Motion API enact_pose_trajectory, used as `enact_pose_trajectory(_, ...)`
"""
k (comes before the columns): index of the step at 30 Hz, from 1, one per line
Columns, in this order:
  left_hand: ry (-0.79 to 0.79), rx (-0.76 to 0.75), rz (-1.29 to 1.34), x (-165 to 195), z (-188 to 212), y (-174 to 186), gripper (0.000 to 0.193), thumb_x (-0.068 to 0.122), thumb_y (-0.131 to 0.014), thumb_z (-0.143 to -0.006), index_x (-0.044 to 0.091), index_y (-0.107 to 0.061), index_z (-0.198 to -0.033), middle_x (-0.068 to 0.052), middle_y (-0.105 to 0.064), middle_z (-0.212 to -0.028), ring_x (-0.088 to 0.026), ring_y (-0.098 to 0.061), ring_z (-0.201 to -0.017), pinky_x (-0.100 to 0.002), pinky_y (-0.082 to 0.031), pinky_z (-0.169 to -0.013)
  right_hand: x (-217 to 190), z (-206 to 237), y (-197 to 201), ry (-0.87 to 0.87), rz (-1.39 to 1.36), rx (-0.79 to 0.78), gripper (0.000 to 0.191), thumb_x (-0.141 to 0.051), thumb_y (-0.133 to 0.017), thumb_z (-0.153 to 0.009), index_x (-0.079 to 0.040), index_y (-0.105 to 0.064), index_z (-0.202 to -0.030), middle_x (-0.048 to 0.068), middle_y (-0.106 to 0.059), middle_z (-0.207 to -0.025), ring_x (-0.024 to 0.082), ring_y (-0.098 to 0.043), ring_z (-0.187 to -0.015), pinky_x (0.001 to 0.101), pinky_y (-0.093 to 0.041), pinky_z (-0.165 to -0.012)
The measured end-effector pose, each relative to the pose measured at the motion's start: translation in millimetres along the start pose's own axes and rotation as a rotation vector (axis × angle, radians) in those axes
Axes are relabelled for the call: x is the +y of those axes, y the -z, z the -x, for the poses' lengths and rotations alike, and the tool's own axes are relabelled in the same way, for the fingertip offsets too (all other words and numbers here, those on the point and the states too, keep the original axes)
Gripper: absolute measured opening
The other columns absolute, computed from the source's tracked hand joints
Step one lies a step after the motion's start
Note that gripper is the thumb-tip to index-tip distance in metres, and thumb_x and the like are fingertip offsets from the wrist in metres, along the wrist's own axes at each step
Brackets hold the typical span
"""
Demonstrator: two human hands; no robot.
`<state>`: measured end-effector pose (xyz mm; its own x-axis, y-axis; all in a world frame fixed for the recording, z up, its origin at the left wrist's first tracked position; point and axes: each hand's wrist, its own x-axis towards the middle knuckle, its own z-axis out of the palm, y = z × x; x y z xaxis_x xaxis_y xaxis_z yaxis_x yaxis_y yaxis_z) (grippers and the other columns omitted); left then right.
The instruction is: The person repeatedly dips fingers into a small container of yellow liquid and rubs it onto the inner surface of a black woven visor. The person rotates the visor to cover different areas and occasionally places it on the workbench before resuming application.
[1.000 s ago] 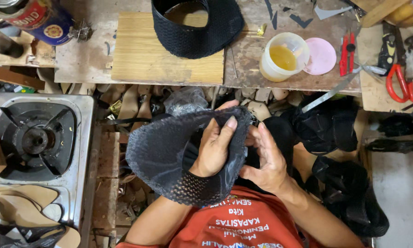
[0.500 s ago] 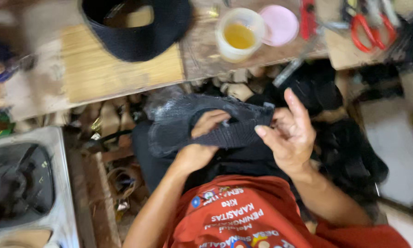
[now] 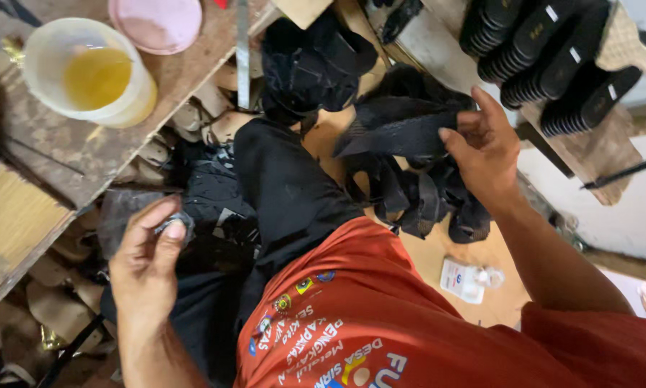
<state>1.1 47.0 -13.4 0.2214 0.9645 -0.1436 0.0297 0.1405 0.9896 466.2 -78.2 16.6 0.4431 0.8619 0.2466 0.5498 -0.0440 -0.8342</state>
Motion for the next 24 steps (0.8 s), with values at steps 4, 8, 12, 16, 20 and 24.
enact_pose_trajectory(4,-0.097,-0.043,0.005,2,-3,4,0.027,0.005,-0.064,-0.105,-0.001,-0.064,-0.131,-0.008,-0.064,-0.135,-0.015,-0.061,-0.124,-0.029,-0.048,-0.11,62,46,21,-0.294,0.231,0.167,0.065,0.001,-0.074,-0.093,0.003,-0.047,-0.152,0.007,-0.056,-0.09,0.011,-0.054,-0.076,0.0272,-0.051,-0.066)
enact_pose_trajectory(8,-0.081,-0.009,0.043,-1,-2,8,0.027,0.005,-0.064,-0.105,-0.001,-0.064,-0.131,-0.008,-0.066,-0.134,-0.015,-0.062,-0.123,-0.029,-0.048,-0.11,98,110,4,-0.114,0.722,0.065,0.079,-0.028,-0.078,-0.081,0.003,-0.041,-0.144,0.015,-0.065,-0.105,0.026,-0.065,-0.09,0.0354,-0.056,-0.077)
enact_pose_trajectory(12,-0.043,0.021,0.03,-3,1,15,0.027,0.006,-0.065,-0.104,-0.001,-0.064,-0.131,-0.008,-0.066,-0.132,-0.015,-0.062,-0.121,-0.028,-0.048,-0.108,97,158,-12,-0.985,0.424,-0.364,0.083,-0.006,-0.082,-0.079,-0.01,-0.041,-0.151,0.007,-0.065,-0.126,0.024,-0.07,-0.098,0.032,-0.063,-0.076)
enact_pose_trajectory(16,-0.06,0.051,0.032,3,10,23,0.027,0.006,-0.065,-0.104,0.0,-0.064,-0.13,-0.008,-0.065,-0.133,-0.015,-0.062,-0.124,-0.029,-0.049,-0.109,95,151,-21,-0.998,-0.122,-0.455,0.075,-0.006,-0.071,-0.083,-0.012,-0.041,-0.151,0.011,-0.075,-0.117,0.022,-0.074,-0.098,0.0347,-0.058,-0.075)
enact_pose_trajectory(20,-0.179,0.113,-0.154,21,21,27,0.024,0.005,-0.064,-0.104,-0.001,-0.067,-0.128,-0.009,-0.066,-0.132,-0.017,-0.061,-0.125,-0.03,-0.047,-0.111,95,114,-33,-0.525,0.205,-0.598,0.067,-0.015,-0.074,-0.088,-0.006,-0.047,-0.148,0.013,-0.078,-0.11,0.025,-0.075,-0.096,0.0342,-0.06,-0.082)
enact_pose_trajectory(24,-0.151,0.247,-0.027,47,29,36,0.032,0.009,-0.064,-0.102,0.001,-0.062,-0.133,-0.008,-0.067,-0.13,-0.016,-0.063,-0.12,-0.029,-0.05,-0.105,85,57,-43,0.539,0.763,-0.751,0.028,-0.036,-0.065,-0.093,-0.018,-0.064,-0.114,0.004,-0.075,-0.119,0.029,-0.068,-0.126,0.0326,-0.055,-0.099)
